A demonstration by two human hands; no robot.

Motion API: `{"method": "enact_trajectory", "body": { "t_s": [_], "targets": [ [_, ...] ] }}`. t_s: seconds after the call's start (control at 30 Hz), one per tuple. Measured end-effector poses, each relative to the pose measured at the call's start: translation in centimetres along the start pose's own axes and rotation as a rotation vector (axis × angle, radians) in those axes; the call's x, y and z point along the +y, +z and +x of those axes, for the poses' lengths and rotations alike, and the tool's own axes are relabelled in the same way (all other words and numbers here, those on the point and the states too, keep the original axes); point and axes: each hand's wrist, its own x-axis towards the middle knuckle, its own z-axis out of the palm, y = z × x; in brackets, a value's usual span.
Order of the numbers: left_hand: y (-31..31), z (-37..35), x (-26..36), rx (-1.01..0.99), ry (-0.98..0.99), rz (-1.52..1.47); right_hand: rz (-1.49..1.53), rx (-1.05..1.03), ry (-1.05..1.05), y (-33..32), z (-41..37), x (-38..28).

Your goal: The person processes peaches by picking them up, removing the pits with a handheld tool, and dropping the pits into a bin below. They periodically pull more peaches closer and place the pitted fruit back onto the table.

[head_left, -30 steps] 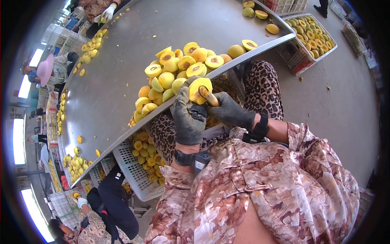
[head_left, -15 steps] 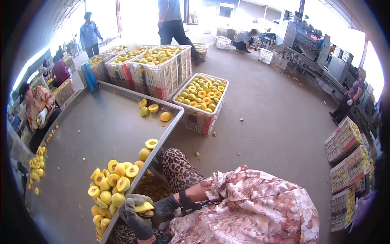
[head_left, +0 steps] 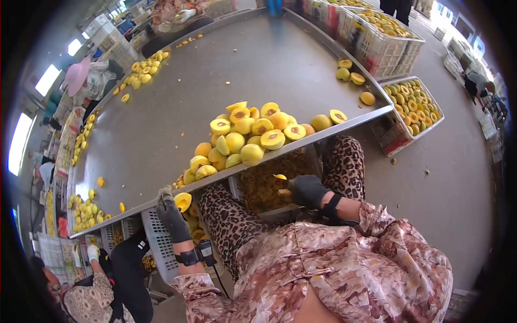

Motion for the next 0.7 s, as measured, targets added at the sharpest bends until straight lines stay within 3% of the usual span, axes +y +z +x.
{"method": "enact_trajectory", "body": {
  "t_s": [0.07, 0.13, 0.17, 0.23, 0.27, 0.33, 0.4, 0.47, 0.53, 0.6, 0.7],
  "targets": [
    [0.0, 1.7, 1.0, -0.026, 0.138, 0.161, 0.134, 0.028, -0.011, 1.0, 0.8, 0.7],
    [4.4, 3.3, 4.2, -0.138, 0.239, 0.174, 0.392, 0.038, -0.104, 1.0, 1.1, 1.4],
    [7.3, 5.0, 4.2, -0.206, 0.264, 0.057, 0.324, 0.084, -0.100, 0.7, 0.8, 1.0],
    [13.5, 8.8, 5.6, -0.290, 0.625, 0.275, 0.281, 0.171, -0.110, -0.3, 0.0, 0.0],
    [16.7, 10.7, 5.7, -0.341, 0.703, 0.315, 0.326, 0.183, -0.121, -0.9, -0.8, -0.7],
    [21.4, 12.1, 9.1, -0.614, 0.861, 0.328, 0.303, 0.148, -0.105, -2.1, -2.1, -1.1],
    [25.2, 12.9, 10.5, -1.034, 0.881, 0.494, 0.375, 0.129, -0.183, -3.9, -3.5, -1.6],
    [28.6, 14.0, 7.9, -1.187, 0.707, 0.779, 0.463, 0.175, -0.167, -4.1, -4.8, -1.4],
    [29.5, 13.8, 8.8, -1.145, 0.613, 1.064, 0.485, 0.304, -0.252, -3.6, -5.5, -0.8],
    [29.5, 14.5, 7.0, -1.097, 0.631, 0.917, 0.520, 0.312, -0.126, -3.7, -5.8, -0.6],
    [28.3, 15.1, 5.6, -0.933, 0.445, 0.398, 0.588, 0.315, -0.035, -5.7, -6.5, -2.0]
  ]
}}
